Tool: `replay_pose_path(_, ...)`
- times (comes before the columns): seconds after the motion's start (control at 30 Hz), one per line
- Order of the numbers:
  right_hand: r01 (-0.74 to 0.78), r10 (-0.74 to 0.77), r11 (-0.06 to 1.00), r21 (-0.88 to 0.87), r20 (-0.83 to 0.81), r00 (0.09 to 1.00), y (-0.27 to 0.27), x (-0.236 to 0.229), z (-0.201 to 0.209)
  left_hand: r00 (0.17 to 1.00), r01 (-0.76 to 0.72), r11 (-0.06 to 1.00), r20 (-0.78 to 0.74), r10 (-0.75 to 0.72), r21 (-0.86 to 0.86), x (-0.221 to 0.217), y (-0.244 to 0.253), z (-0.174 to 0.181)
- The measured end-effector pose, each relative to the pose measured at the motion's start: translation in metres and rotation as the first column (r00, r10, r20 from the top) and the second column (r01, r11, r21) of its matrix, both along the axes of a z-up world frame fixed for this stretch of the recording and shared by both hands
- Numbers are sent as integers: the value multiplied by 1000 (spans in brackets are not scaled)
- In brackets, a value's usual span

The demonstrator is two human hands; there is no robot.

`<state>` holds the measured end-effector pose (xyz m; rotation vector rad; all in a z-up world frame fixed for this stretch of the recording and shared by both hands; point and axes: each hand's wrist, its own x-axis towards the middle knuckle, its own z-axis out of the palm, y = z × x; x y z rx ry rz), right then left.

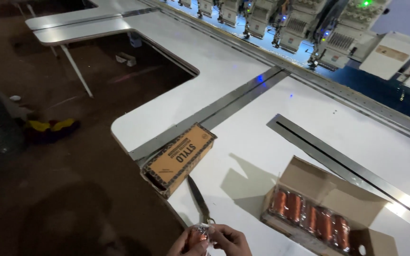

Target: Unpacking thread spools from a box, removing their plastic wrap with scissors, and placing them into another container.

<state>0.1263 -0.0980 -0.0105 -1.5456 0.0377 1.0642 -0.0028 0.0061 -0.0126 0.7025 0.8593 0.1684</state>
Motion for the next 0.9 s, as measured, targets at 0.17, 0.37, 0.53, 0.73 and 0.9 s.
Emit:
replay_pose_path(0.17, -18, 100, 976, -218, 372, 923, 24, 19, -175, 981, -46, 986, -180, 76, 163, -11, 30, -6)
replay_pose_path(0.37, -112, 691, 661, -742, 544, 476, 35, 13, -203, 915, 350, 926, -263, -307, 139, -13, 87, -63)
replay_pose_path(0.53, -86, 751, 577, -812, 487, 445, 52, 5, -168, 930, 358, 765, -276, -242, 536, -20, 65, -32)
replay_pose_path(0.73, -83, 730, 611, -787, 520, 443, 49, 23, -156, 955, 63, 996, -287, -77, -60, -8, 64, 9)
replay_pose_path(0.9, -435, 428, 781, -448, -124, 895, 29, 13, 8, 951, 162, 985, -274, -141, 54, 6, 73, -25)
